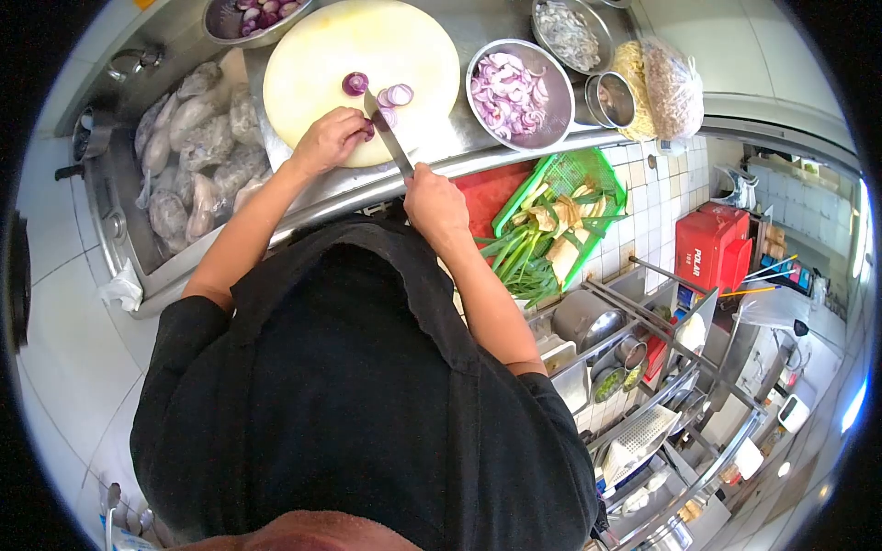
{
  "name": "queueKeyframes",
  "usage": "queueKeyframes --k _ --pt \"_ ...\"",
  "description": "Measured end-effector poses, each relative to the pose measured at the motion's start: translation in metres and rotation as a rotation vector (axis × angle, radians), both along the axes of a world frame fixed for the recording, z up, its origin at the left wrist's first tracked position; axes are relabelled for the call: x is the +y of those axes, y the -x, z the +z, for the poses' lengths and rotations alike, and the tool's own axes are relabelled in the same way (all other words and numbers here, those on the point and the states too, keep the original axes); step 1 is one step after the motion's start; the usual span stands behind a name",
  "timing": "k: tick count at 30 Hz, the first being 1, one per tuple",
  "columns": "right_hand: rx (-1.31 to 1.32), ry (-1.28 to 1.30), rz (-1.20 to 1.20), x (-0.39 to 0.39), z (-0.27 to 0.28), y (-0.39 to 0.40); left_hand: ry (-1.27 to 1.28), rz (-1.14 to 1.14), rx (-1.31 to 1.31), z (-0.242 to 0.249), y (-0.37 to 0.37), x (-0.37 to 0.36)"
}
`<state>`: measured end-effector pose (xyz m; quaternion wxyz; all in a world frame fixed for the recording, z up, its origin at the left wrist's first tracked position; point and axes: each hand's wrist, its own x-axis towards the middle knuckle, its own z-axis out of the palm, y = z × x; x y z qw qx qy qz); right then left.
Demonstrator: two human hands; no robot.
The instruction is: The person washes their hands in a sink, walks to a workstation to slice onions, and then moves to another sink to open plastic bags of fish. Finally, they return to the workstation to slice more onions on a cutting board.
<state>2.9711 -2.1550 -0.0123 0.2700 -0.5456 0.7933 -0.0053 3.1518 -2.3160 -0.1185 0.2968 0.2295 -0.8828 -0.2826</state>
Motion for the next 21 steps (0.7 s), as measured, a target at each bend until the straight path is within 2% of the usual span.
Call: queueKeyframes --k 3,6,9,12,18,21 --pt "0.003 0.052 0.005 0.003 0.012 -0.005 0.067 0.002 0.037 0.004 0.004 0.000" --pt "0.005 0.035 0.027 0.003 -0.016 -0.006 0.048 0.028 0.003 0.004 0.003 0.005" --pt "0.030 0.020 0.035 -0.003 0.014 -0.010 0.025 0.083 0.022 -0.003 0.004 0.009" --pt "0.027 0.047 0.021 0.005 -0.007 -0.010 0.014 0.095 0.031 -0.009 0.003 0.008" --pt "0.046 0.067 0.038 0.003 0.010 -0.012 0.008 0.118 0.082 -0.014 0.003 0.011" --pt "0.028 0.048 0.047 0.003 -0.016 -0.008 0.003 0.119 0.099 -0.012 0.003 0.015"
